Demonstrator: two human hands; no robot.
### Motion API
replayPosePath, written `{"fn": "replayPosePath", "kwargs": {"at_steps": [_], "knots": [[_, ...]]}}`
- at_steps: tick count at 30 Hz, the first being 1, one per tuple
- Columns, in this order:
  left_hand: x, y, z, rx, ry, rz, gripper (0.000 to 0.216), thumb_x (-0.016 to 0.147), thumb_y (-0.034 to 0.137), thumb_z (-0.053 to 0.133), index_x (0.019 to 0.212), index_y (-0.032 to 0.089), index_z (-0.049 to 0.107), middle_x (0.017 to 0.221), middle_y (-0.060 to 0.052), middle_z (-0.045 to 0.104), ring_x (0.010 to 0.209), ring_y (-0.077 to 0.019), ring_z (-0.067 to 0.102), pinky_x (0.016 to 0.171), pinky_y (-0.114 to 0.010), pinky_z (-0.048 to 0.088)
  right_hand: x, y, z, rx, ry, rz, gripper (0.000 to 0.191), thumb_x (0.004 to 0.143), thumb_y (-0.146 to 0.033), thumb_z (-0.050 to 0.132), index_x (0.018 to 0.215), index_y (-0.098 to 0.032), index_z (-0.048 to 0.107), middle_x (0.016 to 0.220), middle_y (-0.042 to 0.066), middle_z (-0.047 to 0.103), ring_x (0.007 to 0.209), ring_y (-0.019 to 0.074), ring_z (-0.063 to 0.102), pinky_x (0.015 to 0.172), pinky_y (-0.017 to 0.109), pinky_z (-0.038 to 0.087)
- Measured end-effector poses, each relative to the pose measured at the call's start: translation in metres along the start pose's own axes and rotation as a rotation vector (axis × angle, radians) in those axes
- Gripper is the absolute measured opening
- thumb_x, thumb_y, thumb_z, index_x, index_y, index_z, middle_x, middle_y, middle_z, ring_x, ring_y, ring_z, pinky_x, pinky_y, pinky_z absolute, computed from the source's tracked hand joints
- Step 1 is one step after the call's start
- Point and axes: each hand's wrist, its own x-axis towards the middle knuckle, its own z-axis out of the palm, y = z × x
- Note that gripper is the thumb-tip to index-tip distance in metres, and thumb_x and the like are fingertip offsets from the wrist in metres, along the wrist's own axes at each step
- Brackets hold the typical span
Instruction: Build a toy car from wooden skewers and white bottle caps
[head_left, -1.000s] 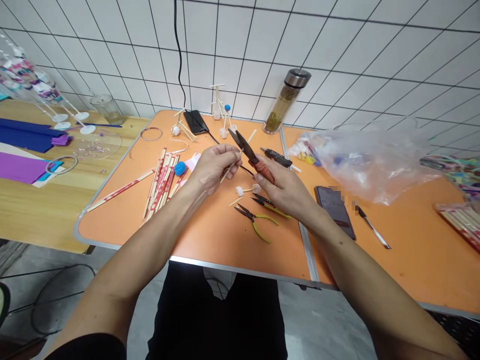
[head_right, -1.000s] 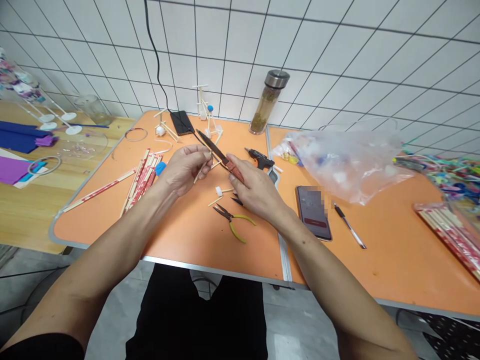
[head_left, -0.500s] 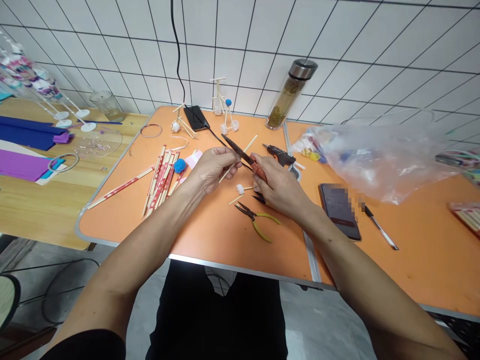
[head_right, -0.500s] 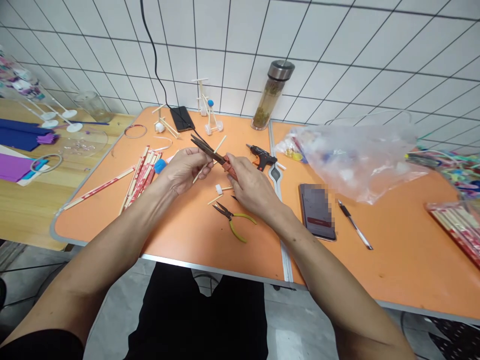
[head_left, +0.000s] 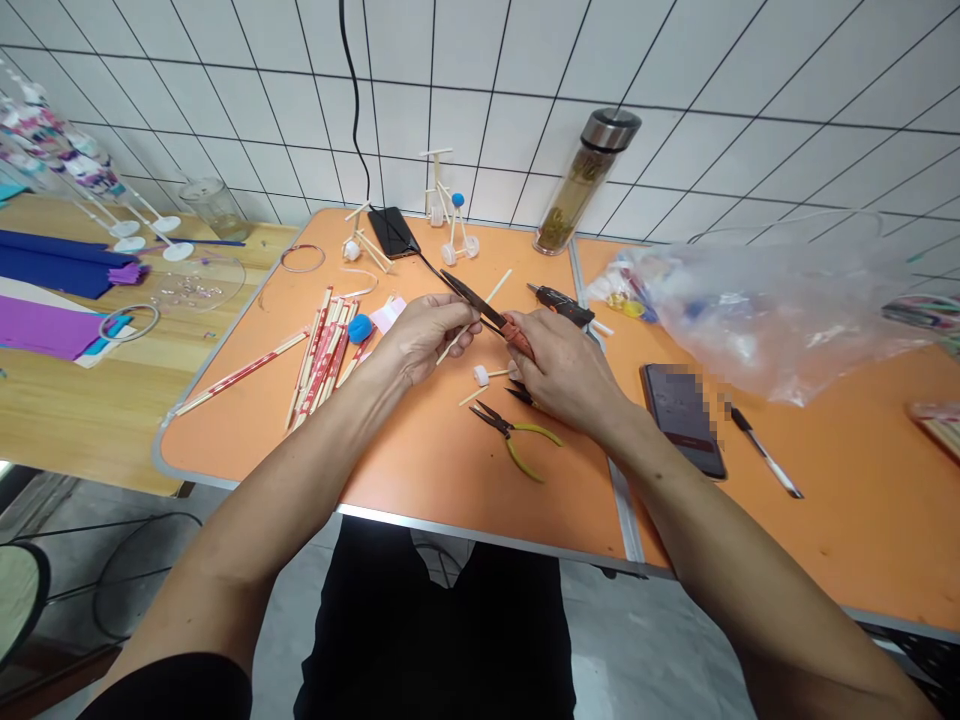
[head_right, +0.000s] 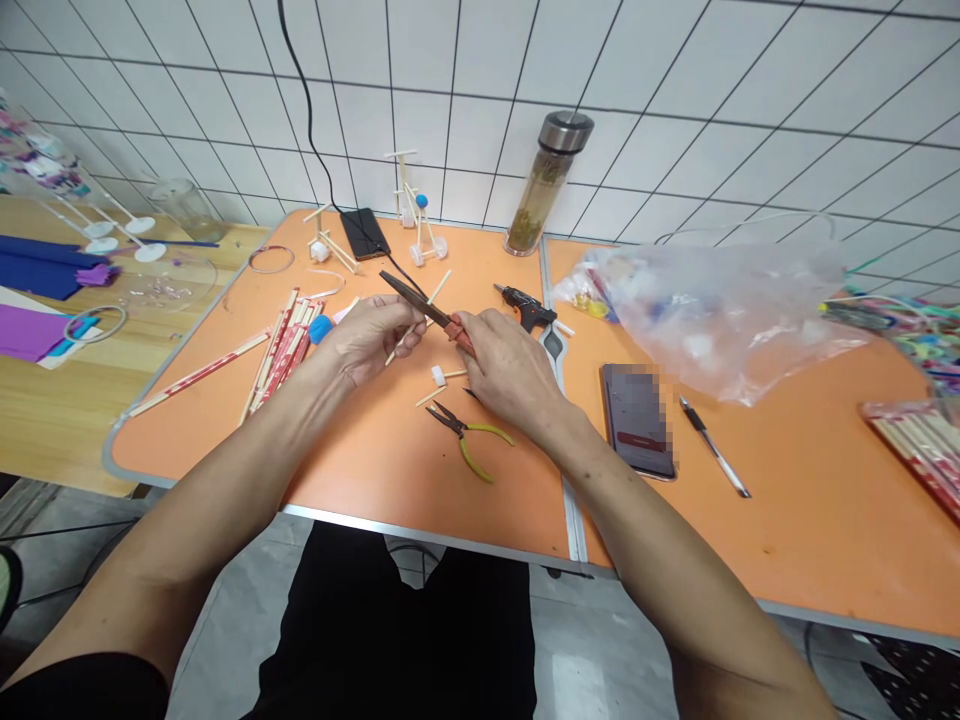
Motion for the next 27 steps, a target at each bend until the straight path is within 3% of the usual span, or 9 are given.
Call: {"fn": "replayPosePath", "kwargs": {"at_steps": [5, 8, 12, 27], "knots": [[-0.004, 0.002, 0.003, -0.004, -0.013, -0.042, 0.011, 0.077, 0.006, 0.07, 0.069, 0.013, 0.067, 0.061, -0.001, 0.066, 0.045, -0.0058, 0.055, 0.044, -0.018, 0.034, 0.003, 0.003, 0.0, -0.034, 0.035, -0.045, 0.025, 0.11, -0.028, 0.05, 0.116, -0.02, 0.074, 0.107, 0.018, 0.075, 0.102, 0.0379, 0.065, 0.095, 0.051, 0.048], [-0.006, 0.002, 0.004, 0.0, -0.016, -0.043, 0.01, 0.076, 0.006, 0.071, 0.07, 0.013, 0.068, 0.062, -0.001, 0.067, 0.046, -0.0058, 0.056, 0.046, -0.018, 0.036, 0.004, 0.003, -0.001, 0.008, 0.062, -0.011, 0.019, 0.11, -0.031, 0.053, 0.105, -0.023, 0.069, 0.105, 0.016, 0.075, 0.097, 0.0354, 0.064, 0.088, 0.048, 0.046], [-0.006, 0.0, 0.004, 0.016, -0.03, -0.016, 0.008, 0.077, 0.007, 0.074, 0.073, 0.013, 0.07, 0.064, -0.001, 0.068, 0.047, -0.0057, 0.056, 0.046, -0.018, 0.036, 0.003, 0.002, -0.001, 0.11, 0.042, 0.062, 0.015, 0.111, -0.034, 0.053, 0.105, -0.024, 0.063, 0.111, 0.014, 0.072, 0.095, 0.0314, 0.064, 0.075, 0.041, 0.04], [-0.007, 0.006, 0.003, -0.092, -0.073, -0.154, 0.02, 0.093, -0.002, 0.066, 0.077, 0.009, 0.072, 0.066, -0.004, 0.07, 0.051, -0.0058, 0.061, 0.049, -0.016, 0.042, 0.005, 0.011, -0.006, 0.261, -0.008, -0.009, 0.017, 0.106, -0.032, 0.058, 0.092, -0.026, 0.051, 0.094, 0.007, 0.067, 0.09, 0.0277, 0.063, 0.079, 0.04, 0.044]]}}
